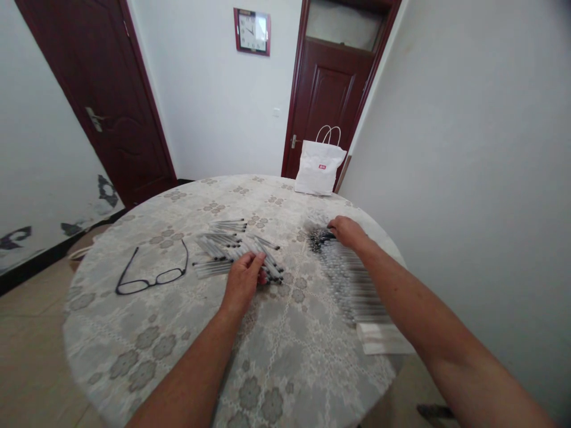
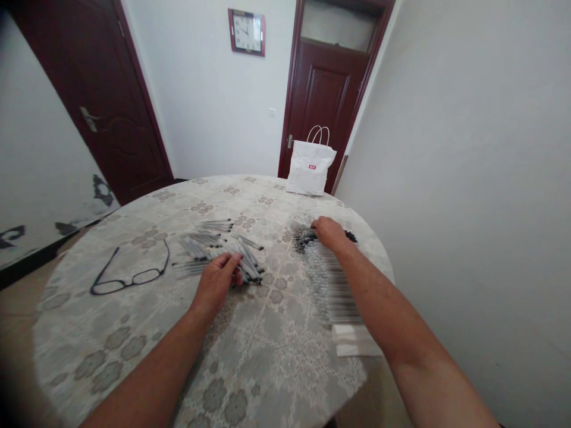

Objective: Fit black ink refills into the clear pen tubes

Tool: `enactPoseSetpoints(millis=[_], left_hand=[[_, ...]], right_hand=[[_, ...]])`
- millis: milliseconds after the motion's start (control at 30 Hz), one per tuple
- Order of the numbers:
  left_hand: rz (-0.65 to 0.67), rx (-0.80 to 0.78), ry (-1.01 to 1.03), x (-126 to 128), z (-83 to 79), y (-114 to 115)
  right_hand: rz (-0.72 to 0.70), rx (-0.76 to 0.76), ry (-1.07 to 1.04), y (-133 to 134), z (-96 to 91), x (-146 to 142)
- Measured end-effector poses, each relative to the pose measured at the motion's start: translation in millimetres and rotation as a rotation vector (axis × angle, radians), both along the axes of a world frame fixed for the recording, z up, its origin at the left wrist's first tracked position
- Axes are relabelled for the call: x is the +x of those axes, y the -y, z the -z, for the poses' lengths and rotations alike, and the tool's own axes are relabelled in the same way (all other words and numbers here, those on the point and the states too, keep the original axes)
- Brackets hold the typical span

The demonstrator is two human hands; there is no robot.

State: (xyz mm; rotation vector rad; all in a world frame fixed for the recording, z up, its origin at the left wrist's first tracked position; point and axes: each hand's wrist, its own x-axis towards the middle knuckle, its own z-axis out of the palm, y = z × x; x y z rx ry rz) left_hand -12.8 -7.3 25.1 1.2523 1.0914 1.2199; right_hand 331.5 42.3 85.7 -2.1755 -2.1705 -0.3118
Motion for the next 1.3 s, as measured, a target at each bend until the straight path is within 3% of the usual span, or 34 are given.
enactPoseSetpoints(millis=[433, 600, 700, 767, 867, 1033, 1133, 1300], left_hand=[[0.224, -0.085, 0.089, 5, 10.3, 3], [0.251, -0.098, 0.105, 4, 9.0, 3], [0.269, -0.125, 0.144, 5, 8.8, 4], [0.299, -0.144, 0.177, 6, 8.9, 4], [0.376, -0.155, 0.193, 6, 8.7, 7], [0.530, -0.084, 0.018, 3, 5.3, 14], [0.567, -0.008, -0.111, 2, 3.0, 16], [0.551, 0.129, -0.229, 5, 1.1, 17]], right_hand=[[0.031, -0.081, 0.062, 1, 13.9, -6], [0.063, -0.051, 0.070, 7, 9.2, -5], [0.062, 0.016, 0.040, 20, 1.4, -21], [-0.027, 0.094, -0.085, 35, -3.3, -45], [-0.233, 0.194, -0.434, 61, -3.1, -94], [-0.355, 0.140, -0.889, 94, 18.6, -160], [-0.340, 0.141, -0.996, 99, 32.9, -172], [-0.305, 0.039, -1.076, 102, 43.4, -167]])
